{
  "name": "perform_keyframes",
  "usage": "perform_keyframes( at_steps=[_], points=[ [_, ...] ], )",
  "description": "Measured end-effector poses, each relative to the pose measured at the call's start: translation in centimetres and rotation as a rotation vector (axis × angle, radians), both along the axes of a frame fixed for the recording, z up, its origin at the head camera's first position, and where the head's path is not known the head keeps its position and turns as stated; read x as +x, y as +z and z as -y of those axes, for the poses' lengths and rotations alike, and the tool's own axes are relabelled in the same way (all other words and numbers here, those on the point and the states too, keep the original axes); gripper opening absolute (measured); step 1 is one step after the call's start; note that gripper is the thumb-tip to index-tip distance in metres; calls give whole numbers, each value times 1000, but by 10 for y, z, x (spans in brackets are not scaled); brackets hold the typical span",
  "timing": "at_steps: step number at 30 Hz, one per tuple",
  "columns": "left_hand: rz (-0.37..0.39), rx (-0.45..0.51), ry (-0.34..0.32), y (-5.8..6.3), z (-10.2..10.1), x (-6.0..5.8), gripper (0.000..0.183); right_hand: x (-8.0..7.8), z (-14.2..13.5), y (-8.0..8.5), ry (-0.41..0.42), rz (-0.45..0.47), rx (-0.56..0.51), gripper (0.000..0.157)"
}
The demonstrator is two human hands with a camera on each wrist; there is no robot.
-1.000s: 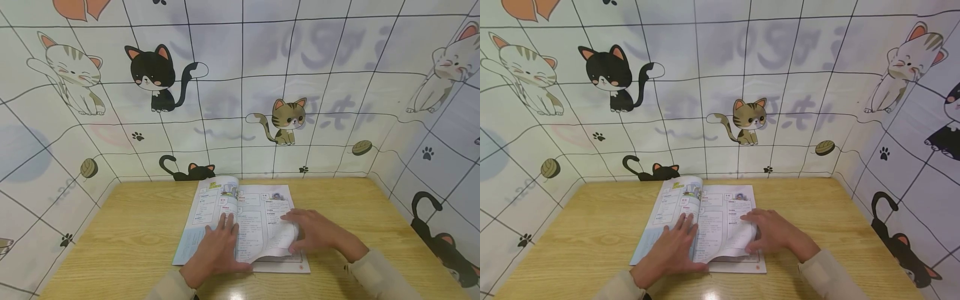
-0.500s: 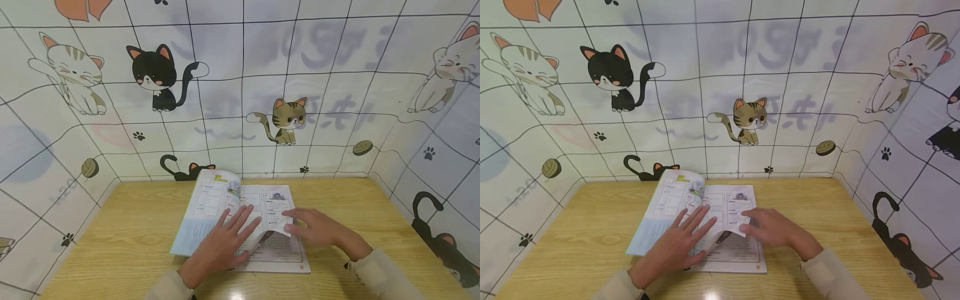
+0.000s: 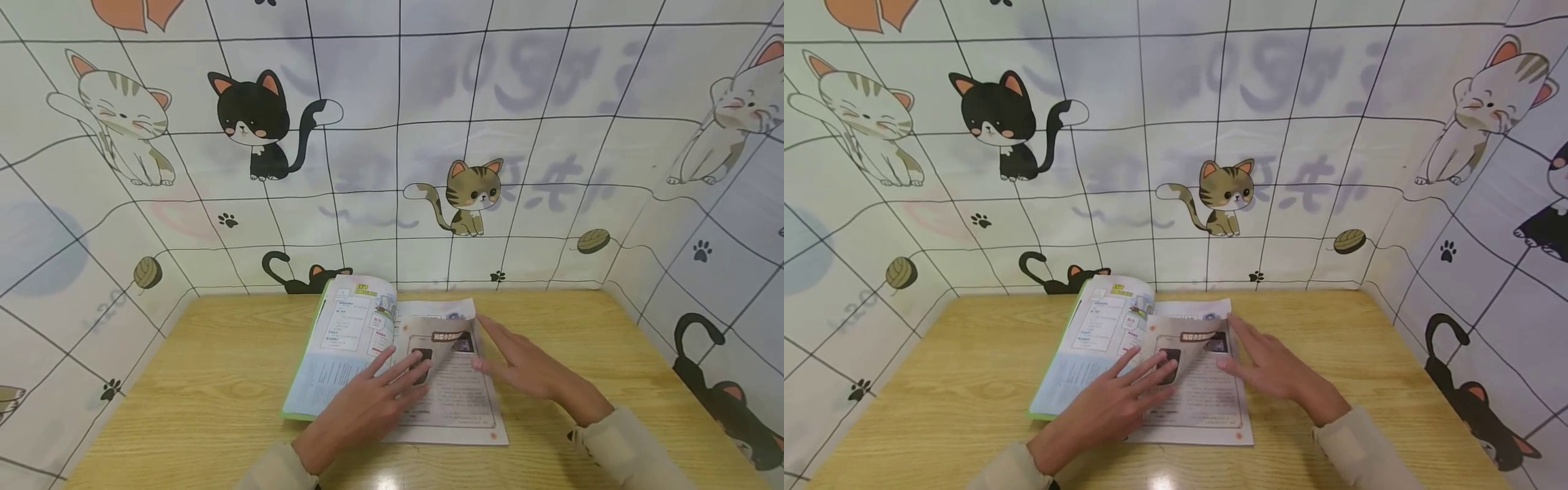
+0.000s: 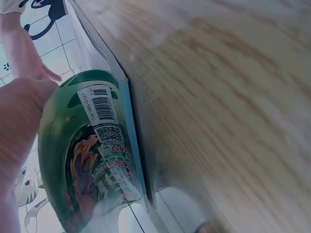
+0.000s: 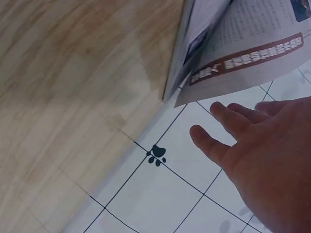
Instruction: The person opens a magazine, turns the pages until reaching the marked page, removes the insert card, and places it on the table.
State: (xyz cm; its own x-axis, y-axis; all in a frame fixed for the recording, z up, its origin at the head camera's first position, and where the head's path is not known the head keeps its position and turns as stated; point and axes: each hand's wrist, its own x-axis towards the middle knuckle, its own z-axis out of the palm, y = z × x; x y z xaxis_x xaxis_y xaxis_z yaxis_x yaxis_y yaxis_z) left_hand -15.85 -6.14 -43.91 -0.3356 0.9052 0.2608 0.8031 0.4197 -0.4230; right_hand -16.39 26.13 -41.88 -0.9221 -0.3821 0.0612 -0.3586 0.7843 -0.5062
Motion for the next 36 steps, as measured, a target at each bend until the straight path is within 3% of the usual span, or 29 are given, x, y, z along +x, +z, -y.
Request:
perform_keyframes(
  at_steps=[3,9,15,20,28,36],
  points=[
    [-25,-27,7,-2,0,-1,36,0,-2,-5,40,12,71,93],
    [-31,-74,18,-4,1,-3,24,1,-3,-20,225,122,170,110],
    [39,-38,64,-3,3,-1,17,1,-2,-27,214,193,171,108],
    [108,-5,124,-2,5,-2,27,1,-1,-26,209,197,176,107],
    [130,4,210,-6,5,-3,35,5,-2,-21,200,205,155,106],
    [274,81,290,-8,8,-5,30,5,-3,-23,207,189,144,106]
  ],
)
